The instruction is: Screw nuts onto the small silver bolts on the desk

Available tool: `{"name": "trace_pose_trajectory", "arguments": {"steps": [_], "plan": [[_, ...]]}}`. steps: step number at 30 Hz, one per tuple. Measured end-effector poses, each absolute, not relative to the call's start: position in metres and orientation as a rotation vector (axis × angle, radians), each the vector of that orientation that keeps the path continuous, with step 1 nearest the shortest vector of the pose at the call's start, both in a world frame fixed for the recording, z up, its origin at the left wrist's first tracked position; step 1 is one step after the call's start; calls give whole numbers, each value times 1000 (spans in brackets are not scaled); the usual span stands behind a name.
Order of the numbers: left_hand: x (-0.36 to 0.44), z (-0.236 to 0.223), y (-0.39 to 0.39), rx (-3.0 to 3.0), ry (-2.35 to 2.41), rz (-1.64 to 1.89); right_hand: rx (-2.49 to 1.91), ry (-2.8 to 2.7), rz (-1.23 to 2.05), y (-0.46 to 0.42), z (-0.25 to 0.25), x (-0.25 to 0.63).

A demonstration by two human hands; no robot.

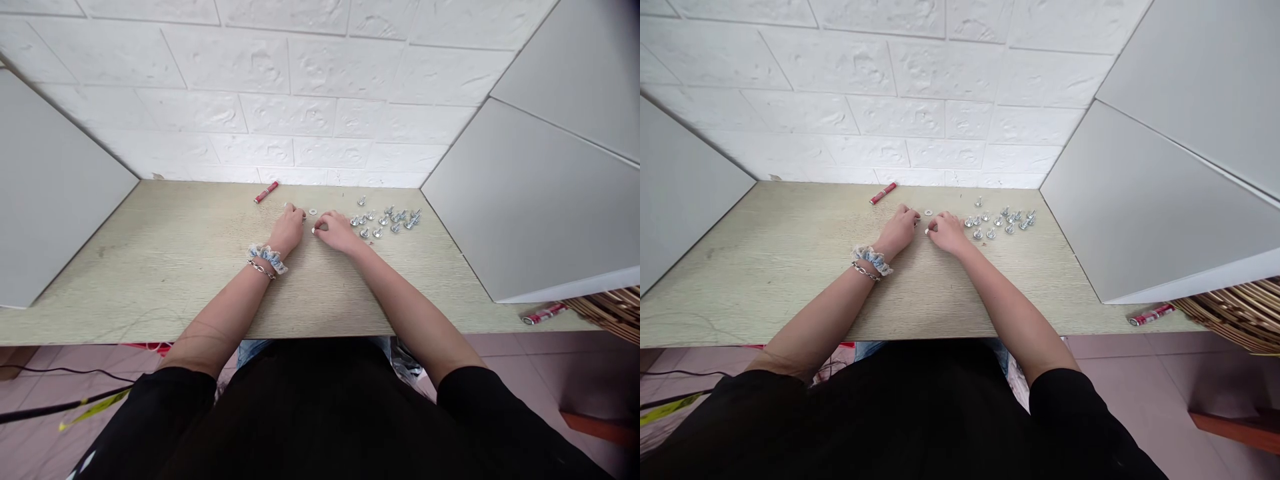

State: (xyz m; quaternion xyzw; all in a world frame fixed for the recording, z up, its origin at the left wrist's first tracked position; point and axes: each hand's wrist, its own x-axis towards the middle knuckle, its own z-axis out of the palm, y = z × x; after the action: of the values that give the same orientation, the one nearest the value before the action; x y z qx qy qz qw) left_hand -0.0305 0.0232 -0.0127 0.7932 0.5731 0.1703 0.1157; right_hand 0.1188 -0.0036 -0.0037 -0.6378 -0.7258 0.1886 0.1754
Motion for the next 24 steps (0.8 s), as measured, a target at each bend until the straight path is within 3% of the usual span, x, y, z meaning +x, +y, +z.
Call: {"name": "trace_pose_trajectory", "arguments": {"steps": [9,16,24], "plan": [[-13,0,20,1645,1407,1114,-1747,-2042,631,-7,2,120],[1,6,4,908,979,1161,-1663,-2005,593,-2,-8,119],[1,-7,9,768,865,1109,-1605,-2043,606,1,-9,121]]}}
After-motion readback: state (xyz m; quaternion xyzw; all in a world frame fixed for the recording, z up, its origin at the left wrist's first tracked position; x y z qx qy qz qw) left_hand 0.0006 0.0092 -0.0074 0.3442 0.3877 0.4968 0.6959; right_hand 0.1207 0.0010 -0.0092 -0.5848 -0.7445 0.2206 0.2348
